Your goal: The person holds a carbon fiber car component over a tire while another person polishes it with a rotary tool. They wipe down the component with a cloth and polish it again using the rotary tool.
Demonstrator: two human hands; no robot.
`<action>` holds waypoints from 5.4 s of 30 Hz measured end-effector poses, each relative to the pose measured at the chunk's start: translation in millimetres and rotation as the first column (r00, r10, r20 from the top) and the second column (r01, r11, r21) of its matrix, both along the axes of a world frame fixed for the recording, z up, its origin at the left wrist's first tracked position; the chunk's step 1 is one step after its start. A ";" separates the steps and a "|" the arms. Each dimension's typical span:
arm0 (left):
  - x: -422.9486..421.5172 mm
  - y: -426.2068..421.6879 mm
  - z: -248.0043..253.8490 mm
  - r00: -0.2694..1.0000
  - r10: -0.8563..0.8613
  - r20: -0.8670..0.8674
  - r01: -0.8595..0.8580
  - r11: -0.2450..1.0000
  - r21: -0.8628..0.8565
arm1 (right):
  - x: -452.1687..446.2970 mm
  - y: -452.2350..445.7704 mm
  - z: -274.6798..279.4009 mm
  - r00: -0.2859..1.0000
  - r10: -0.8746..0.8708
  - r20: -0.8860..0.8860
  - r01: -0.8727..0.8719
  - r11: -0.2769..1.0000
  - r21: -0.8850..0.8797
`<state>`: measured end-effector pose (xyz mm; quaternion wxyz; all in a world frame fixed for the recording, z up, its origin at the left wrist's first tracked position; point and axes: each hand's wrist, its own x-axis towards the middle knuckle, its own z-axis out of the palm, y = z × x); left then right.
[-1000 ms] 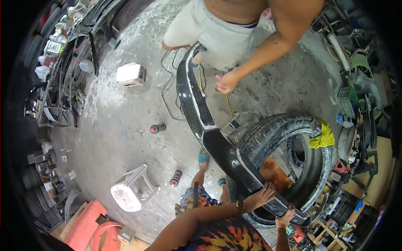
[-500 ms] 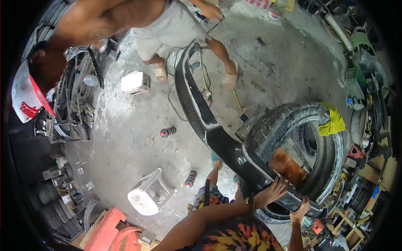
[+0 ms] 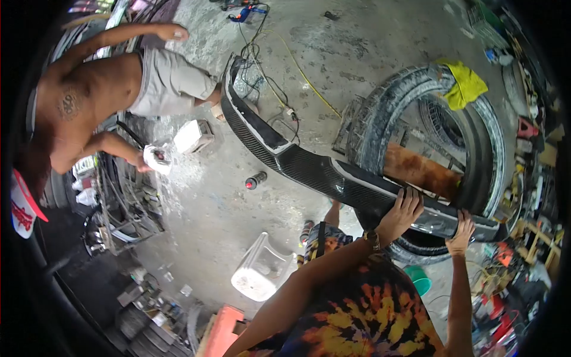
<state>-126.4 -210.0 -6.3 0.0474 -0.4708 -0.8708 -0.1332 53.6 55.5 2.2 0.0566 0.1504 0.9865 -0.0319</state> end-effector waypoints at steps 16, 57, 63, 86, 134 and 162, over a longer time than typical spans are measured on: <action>2.7 0.3 12.0 0.996 -0.064 0.059 0.067 0.996 -0.050 | -1.1 -4.4 12.9 0.996 0.001 -0.086 -0.005 0.999 -0.049; 4.3 -4.8 4.2 0.997 -0.076 0.002 0.076 0.997 0.004 | -2.4 -11.5 10.5 0.991 0.012 -0.133 -0.013 1.000 -0.010; 5.3 -2.3 12.4 0.997 -0.073 0.037 0.074 0.997 -0.017 | -3.4 -11.3 18.2 0.994 -0.003 -0.112 0.000 0.999 -0.034; -11.7 -198.2 4.4 0.771 0.374 0.515 -0.607 0.675 0.420 | -3.2 -11.2 15.5 0.988 0.031 -0.151 -0.034 0.999 -0.017; -37.9 -246.2 -10.1 0.443 0.566 0.695 -0.884 0.405 0.233 | -1.9 -2.8 -2.3 0.999 0.035 0.012 -0.036 0.996 0.083; -9.2 -23.4 -2.3 0.975 -0.194 0.112 0.185 0.979 0.086 | -3.5 -14.9 7.7 0.997 0.063 -0.051 -0.061 0.997 0.043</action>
